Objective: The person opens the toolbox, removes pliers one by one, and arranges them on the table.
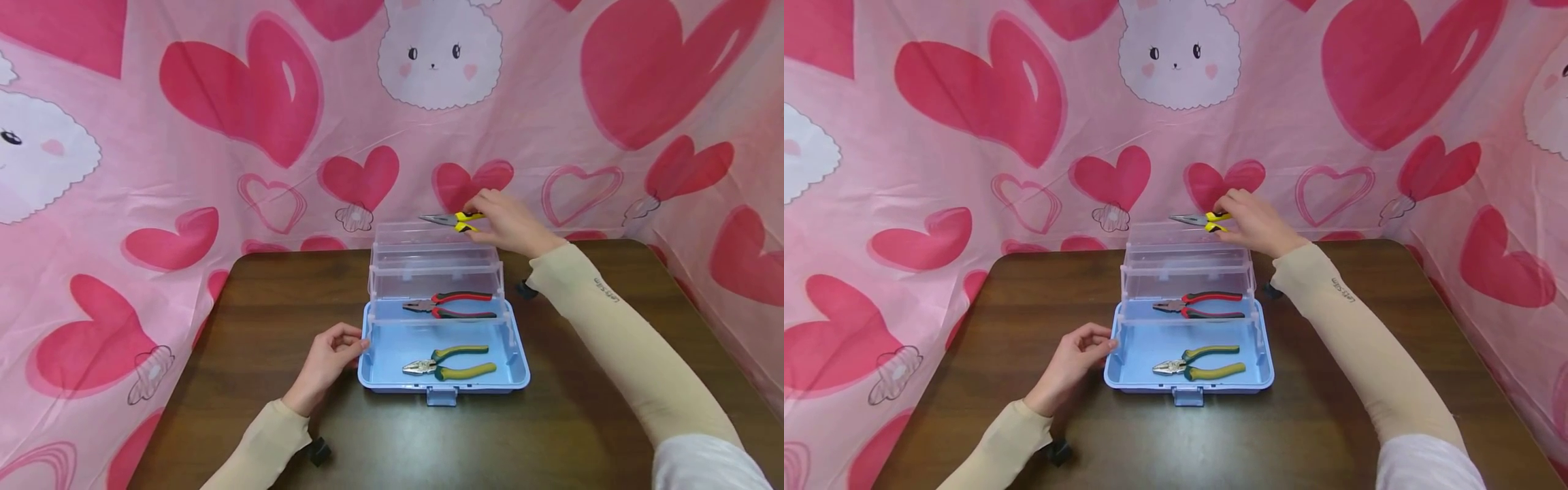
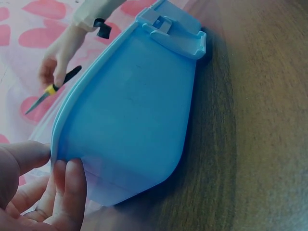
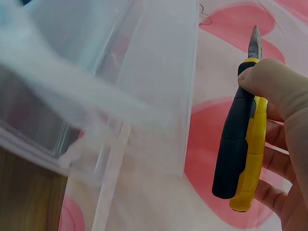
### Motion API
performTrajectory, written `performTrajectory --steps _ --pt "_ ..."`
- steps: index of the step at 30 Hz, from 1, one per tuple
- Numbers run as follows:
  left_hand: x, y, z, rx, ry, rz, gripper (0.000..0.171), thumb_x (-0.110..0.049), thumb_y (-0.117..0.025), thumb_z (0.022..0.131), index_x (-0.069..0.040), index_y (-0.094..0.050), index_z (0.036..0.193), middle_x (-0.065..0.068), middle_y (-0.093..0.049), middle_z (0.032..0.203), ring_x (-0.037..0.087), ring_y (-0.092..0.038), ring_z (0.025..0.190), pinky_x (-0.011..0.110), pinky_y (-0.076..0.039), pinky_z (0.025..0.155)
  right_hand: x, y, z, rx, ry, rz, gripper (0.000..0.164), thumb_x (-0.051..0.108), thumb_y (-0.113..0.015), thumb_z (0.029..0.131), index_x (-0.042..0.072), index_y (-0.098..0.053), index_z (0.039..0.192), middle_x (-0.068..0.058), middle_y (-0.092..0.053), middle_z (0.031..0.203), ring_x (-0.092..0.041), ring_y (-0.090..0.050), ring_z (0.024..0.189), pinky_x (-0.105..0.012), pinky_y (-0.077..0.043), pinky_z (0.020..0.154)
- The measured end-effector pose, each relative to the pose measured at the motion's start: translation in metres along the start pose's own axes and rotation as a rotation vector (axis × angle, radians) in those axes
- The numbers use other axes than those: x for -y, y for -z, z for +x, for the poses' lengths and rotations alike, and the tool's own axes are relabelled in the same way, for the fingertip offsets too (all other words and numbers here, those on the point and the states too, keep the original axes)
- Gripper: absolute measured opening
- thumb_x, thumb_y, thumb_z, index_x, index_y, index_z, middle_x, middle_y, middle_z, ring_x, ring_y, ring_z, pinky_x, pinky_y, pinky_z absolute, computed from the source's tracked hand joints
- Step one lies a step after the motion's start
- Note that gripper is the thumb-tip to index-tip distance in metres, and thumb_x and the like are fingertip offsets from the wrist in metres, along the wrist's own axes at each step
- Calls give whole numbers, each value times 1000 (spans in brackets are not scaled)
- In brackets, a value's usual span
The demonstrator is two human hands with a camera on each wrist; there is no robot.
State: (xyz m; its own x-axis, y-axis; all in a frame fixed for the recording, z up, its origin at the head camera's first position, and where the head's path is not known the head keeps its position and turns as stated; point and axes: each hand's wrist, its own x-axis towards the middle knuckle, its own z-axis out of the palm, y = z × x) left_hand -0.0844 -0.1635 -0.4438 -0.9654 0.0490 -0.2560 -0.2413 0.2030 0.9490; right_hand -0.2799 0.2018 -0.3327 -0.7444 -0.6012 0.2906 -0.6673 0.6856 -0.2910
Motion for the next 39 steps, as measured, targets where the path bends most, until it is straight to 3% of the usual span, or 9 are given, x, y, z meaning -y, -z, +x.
performTrajectory --steps 5,13,19,27,39 --pt "-1 0 0 -4 -2 -7 26 -19 -78 95 -3 -70 115 11 -73 98 23 -67 81 37 -63 78 -5 8 -18 -11 39 -5 54 14 -90 80 10 -63 127 -10 -64 122 -29 -60 113 -52 -55 96" --pt "-1 0 0 -9 -5 1 26 -17 -77 96 -2 -70 115 11 -73 97 22 -66 78 35 -62 74 -16 12 -55 -1 26 -41 46 13 -90 80 11 -62 117 -6 -65 114 -26 -60 107 -50 -56 93" --pt "0 1 1 3 11 -6 25 -18 -78 95 -4 -71 115 12 -73 98 23 -66 80 39 -63 78 -21 16 -85 46 -79 -79 45 17 -89 82 11 -64 118 -5 -65 112 -26 -60 102 -50 -55 90" --pt "-2 1 0 3 7 -11 27 -19 -78 95 -3 -70 115 12 -73 99 22 -66 80 37 -63 78 -31 23 -128 56 -193 -98 48 17 -90 81 6 -65 120 -11 -66 114 -31 -60 104 -58 -54 93" --pt "0 0 1 -4 9 -14 26 -18 -77 96 -3 -69 116 10 -72 97 21 -66 76 34 -62 74 -61 7 -188 -5 -185 -143 47 12 -92 76 1 -67 113 -14 -65 108 -33 -60 96 -61 -53 84"
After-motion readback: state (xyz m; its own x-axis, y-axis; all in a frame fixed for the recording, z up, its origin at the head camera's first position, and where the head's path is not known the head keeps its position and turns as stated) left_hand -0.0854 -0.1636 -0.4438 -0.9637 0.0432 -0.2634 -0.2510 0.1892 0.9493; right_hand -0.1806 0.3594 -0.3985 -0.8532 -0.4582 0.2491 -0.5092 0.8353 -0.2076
